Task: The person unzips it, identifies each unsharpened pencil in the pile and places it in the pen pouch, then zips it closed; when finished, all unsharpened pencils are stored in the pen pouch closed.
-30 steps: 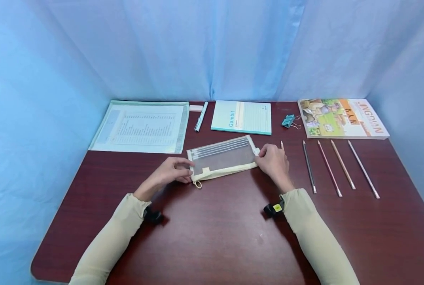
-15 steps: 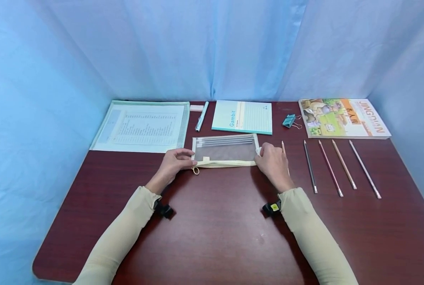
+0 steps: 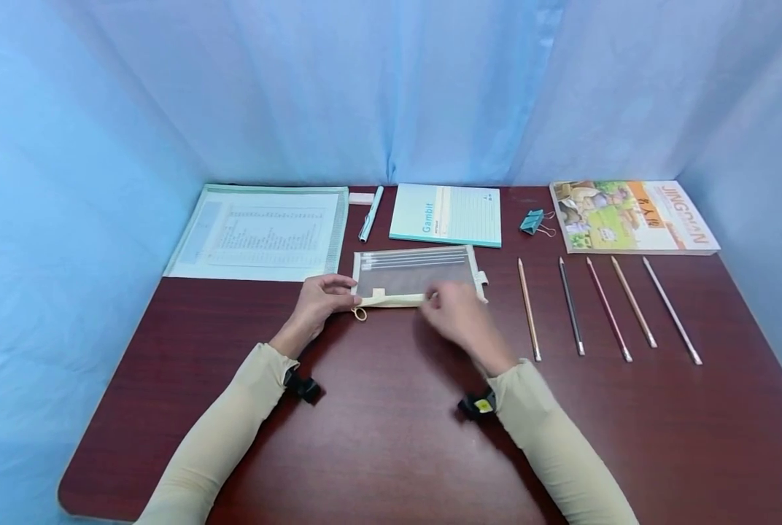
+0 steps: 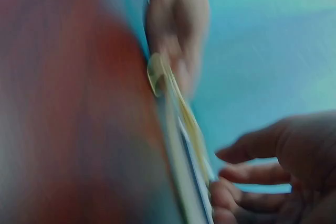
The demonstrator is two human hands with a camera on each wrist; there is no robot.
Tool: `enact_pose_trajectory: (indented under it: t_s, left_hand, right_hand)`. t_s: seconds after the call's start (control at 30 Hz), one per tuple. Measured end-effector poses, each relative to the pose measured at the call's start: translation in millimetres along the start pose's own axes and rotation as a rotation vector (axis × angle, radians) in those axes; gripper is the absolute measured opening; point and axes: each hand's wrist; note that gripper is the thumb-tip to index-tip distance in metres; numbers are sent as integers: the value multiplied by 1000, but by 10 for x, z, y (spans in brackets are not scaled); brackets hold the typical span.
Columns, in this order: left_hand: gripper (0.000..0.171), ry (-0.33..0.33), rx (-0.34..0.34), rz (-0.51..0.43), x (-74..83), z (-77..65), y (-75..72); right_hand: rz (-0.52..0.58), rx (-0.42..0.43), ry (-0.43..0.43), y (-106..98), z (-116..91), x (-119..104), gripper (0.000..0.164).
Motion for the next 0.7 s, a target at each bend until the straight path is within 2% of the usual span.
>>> enact_pose_trajectory:
  t_s: [0.1,0.13,0.2,0.33,0.53,0.7]
  left_hand:
    - [35,-3,10,7,1,1,-5]
    - [35,-3,9,11,1,0,-5]
    - [35,1,5,21,-4,-1,-5]
    - [34,12,3,33,-16,-5,-8]
    - [33,5,0,6,-9,-5,-18]
    - [34,-2,-17,-28,-2,-3,-18]
  right_hand:
    - [176,-205,-93,217,24,-239,22]
    - [205,-244,-115,290,36,-296,25]
    - [217,-266,-156,412,62,-390,29]
    - [178,-226,-184,554,115,-511,30]
    - [120,-185,-118,622,136,-657,12]
    - [84,-63,-79,648,116,-737,2]
Point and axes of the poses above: each hand's wrist, its own z-axis towards the middle knuckle, its own y-axis out of the palm, x = y × z, and after that the axes turned 2 degrees about x, right-handed
